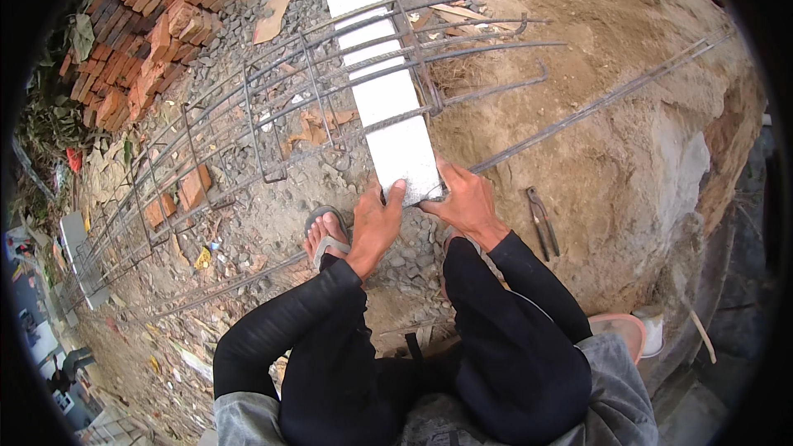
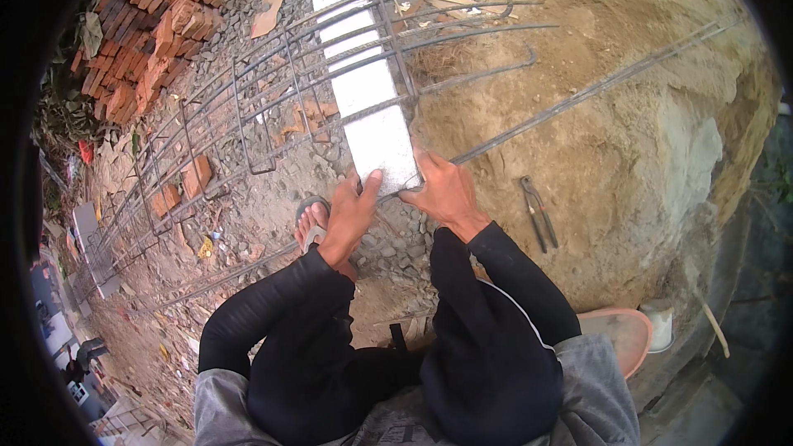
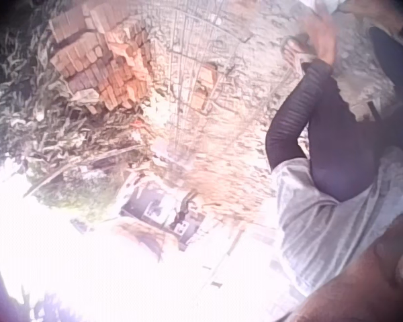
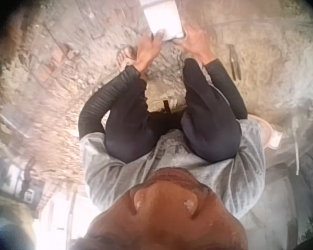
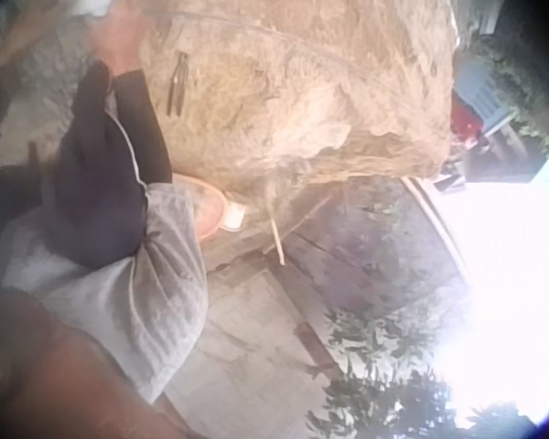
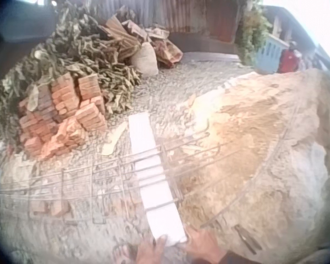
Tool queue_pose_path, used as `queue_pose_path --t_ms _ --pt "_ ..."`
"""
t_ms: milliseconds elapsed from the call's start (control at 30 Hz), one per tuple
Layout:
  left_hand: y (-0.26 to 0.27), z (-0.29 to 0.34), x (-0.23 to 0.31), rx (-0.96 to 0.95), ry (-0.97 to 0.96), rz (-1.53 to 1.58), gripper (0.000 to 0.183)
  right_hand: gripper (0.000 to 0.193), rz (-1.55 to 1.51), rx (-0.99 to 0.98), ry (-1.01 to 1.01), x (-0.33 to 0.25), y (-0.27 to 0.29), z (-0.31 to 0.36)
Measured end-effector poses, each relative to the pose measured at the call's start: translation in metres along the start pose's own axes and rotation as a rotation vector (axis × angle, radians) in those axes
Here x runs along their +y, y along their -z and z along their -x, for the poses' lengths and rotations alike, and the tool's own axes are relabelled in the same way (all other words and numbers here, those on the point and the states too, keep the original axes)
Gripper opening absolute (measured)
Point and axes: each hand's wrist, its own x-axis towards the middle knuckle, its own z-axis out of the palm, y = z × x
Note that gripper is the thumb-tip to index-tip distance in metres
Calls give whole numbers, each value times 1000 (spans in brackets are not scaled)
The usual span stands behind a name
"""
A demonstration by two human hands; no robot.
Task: The person prepares a rebar cage by positioning metal rings along straight rebar rods and securing them by hand with wire and a pair of pliers.
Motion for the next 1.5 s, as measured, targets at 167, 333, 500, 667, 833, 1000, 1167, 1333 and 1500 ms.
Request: queue_pose_path --t_ms 167,333,500,667,833,1000,1167,1333,1500 --pt "-6 -1 16 -128 88 -88 58 92 143 -19 -6 10 18 5" --pt "53 6 -14 -240 139 -56 61 84 -67 -94 -79 -44 68 9" --pt "96 36 102 -277 -127 207 59 46 -211 -194 23 -84 85 14" --pt "99 50 132 -806 -107 349 53 31 -227 -225 243 -123 111 5" --pt "143 85 172 -756 27 627 43 22 -231 111 454 -168 143 4" --pt "147 108 227 -646 -30 633 22 25 -56 187 676 -205 209 6" --pt "183 129 261 -505 -224 630 19 23 77 208 748 -260 242 -6" --pt "181 144 234 -434 -66 884 22 22 -224 185 613 -259 202 -1" --pt "183 141 214 -667 -70 1055 25 26 -424 334 769 -240 188 1"
